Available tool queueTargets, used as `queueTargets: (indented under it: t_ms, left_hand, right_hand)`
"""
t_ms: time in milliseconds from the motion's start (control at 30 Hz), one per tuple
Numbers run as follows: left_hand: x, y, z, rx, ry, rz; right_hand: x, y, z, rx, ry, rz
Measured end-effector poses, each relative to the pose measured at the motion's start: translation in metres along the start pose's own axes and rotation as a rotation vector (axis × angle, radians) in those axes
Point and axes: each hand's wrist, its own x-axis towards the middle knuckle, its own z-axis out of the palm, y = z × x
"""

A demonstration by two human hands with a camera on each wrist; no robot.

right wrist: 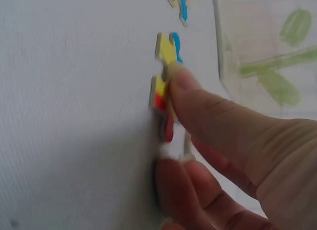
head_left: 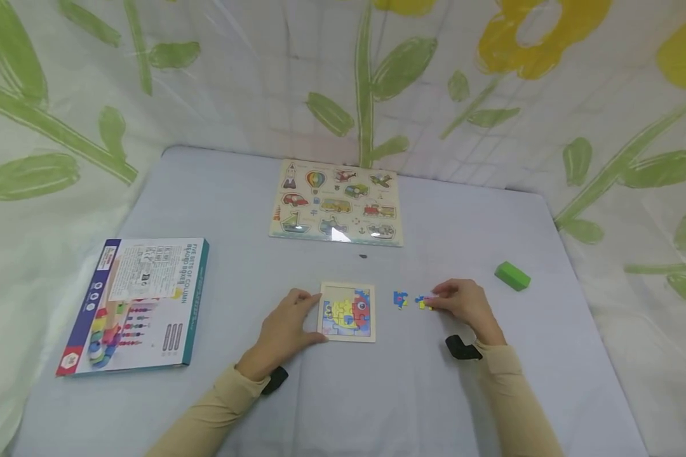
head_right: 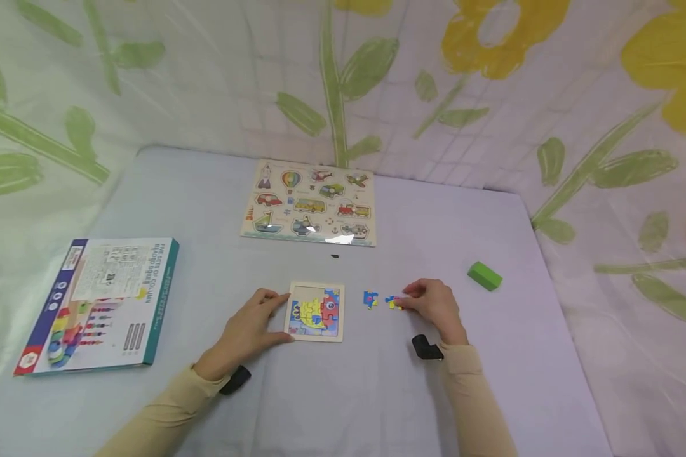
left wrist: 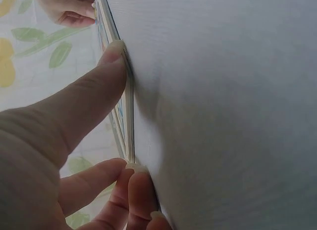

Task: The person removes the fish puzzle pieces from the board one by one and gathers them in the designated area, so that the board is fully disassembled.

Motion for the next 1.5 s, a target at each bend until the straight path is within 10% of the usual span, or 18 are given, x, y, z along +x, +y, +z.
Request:
queueTargets:
  t_ms: [233, 400, 600, 1500]
  left_hand:
    - [-0.001, 0.001, -0.002, 0.02, 0.006, 0.021]
    - [-0.002, 0.002, -0.004, 0.026, 0.007, 0.013]
    - [0.001, 0.004, -0.002, 0.021, -0.006, 0.015]
    - [-0.002, -0.001, 0.003, 0.048, 0.032, 0.035]
  right_hand:
    - [-0.013, -0.023, 0.01, 0.03, 0.115, -0.102]
    - [-0.015, -0.07, 0.042, 0.033, -0.008, -0.274]
    - [-0.008, -0.101, 0.068, -0.076, -0.052, -0.245]
    - [0.006, -0.1, 0.076, 0.05, -0.13, -0.253]
